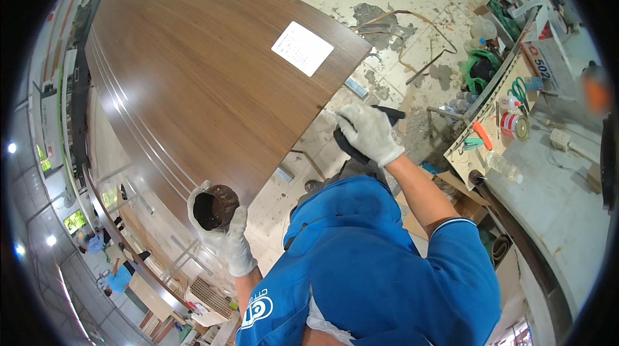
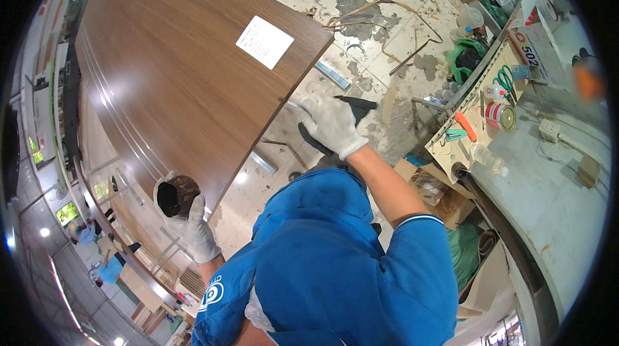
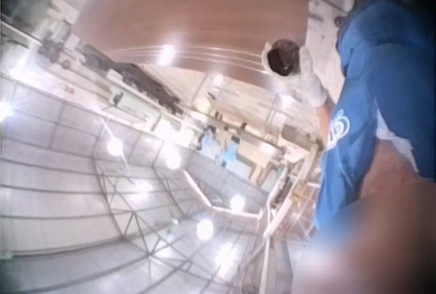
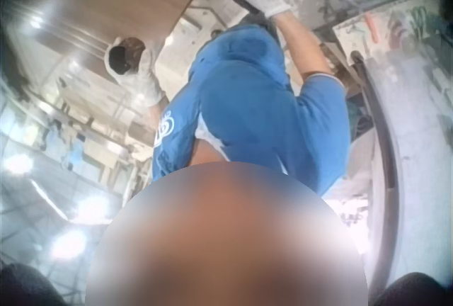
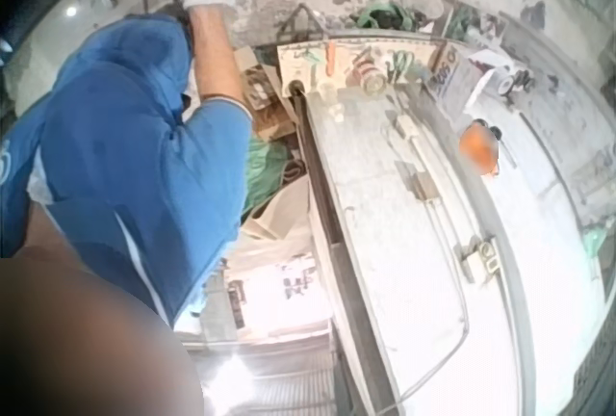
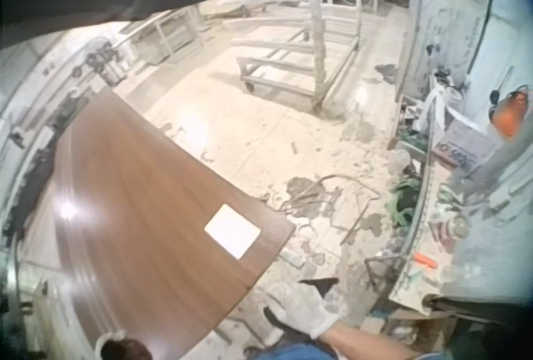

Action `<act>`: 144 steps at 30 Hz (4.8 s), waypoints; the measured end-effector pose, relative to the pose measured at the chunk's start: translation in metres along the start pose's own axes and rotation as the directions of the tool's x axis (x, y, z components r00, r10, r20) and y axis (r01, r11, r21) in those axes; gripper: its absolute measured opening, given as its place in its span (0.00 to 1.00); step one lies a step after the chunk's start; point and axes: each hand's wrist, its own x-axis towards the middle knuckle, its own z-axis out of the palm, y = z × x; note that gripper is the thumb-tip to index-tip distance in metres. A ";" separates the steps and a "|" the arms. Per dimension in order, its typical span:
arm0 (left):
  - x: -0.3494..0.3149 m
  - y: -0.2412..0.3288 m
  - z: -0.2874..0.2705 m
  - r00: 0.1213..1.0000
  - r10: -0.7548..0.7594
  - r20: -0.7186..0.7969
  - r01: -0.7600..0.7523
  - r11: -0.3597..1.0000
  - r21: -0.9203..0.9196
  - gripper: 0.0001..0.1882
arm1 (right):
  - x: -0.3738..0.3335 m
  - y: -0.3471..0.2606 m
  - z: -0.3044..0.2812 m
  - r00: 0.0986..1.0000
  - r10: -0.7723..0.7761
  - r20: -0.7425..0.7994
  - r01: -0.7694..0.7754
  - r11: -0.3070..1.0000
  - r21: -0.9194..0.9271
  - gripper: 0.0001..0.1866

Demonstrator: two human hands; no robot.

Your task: The person applies a dark liquid finish to a large wooden panel using a cloth, repeatedly dipping the cloth into a small container and wiping the surface. The person also flips the panel over to treat the other side.

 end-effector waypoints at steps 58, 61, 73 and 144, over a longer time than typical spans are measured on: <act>-0.060 -0.082 -0.125 0.992 -0.072 -0.100 0.071 0.997 -0.019 0.46 | -0.068 -0.097 0.098 1.000 0.000 -0.019 0.000 1.000 0.027 0.08; -0.062 -0.087 -0.130 0.993 -0.070 -0.093 0.067 0.997 -0.035 0.46 | -0.072 -0.099 0.103 0.983 -0.168 0.075 0.164 0.985 0.057 0.08; -0.059 -0.098 -0.140 0.996 -0.041 -0.083 0.037 0.998 -0.056 0.46 | -0.083 -0.118 0.121 0.959 -0.225 0.174 0.216 0.974 0.068 0.08; -0.179 -0.209 -0.344 0.932 -0.210 -0.296 0.119 0.947 -0.297 0.46 | -0.196 -0.280 0.294 0.894 -0.325 0.309 0.302 0.946 0.122 0.09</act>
